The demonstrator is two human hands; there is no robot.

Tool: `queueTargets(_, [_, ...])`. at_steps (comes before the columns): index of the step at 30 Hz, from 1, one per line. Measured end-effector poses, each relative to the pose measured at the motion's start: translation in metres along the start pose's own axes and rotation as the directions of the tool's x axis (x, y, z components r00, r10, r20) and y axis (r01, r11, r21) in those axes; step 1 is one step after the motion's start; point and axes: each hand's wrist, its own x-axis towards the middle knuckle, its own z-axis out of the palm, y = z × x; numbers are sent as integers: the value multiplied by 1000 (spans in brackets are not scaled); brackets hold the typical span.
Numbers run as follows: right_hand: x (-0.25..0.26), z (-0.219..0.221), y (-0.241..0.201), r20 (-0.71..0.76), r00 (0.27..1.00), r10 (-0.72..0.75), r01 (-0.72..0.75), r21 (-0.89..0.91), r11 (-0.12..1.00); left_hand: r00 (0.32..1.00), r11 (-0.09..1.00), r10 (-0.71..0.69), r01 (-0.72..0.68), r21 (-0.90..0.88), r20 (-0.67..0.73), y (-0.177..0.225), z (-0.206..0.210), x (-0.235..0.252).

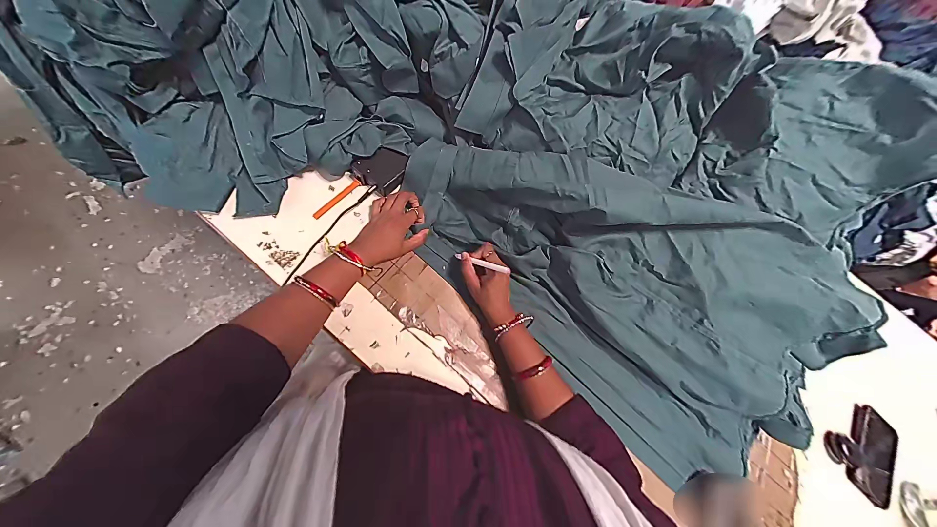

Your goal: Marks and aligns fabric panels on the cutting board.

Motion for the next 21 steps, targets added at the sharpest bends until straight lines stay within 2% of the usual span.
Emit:
queueTargets(2, [1,1,-1,45,999,12,-9,-73,997,1000,1000,-4,4,1,11,-1,2,-1])
queueTargets(4, [3,2,-2,48,995,86,-81,-83,993,1000,1000,-8,8,15,21,-1,1,0])
queueTargets(5, [5,1,-1,9,989,147,-147,-9,989,1000,1000,-6,6,21,18,-1,1,1])
queueTargets(6, [4,-1,0,-54,972,230,-220,144,965,1000,1000,-2,2,21,13,-1,1,0])
queueTargets(7, [3,-8,0,-89,937,337,-287,353,891,1000,1000,-4,4,15,17,0,1,-1])
queueTargets(8, [1,-19,-3,-69,906,418,-314,555,770,1000,1000,-6,6,7,17,0,0,0])
queueTargets(9, [-3,-33,-7,-24,899,438,-311,668,676,1000,1000,-3,3,-5,7,0,0,0])
queueTargets(10, [-12,-47,-6,22,918,397,-297,701,648,1000,1000,-1,1,-22,2,-1,-1,1])
queueTargets(14, [-53,-73,18,140,982,127,-179,470,864,1000,1000,6,-6,-30,5,-2,1,-1])
queueTargets(19, [-63,-62,23,183,979,94,-159,380,911,1000,1000,13,-13,-7,21,-4,2,0])
queueTargets(21, [-63,-60,23,179,982,50,-101,289,952,1000,1000,14,-14,-7,17,-4,1,0])
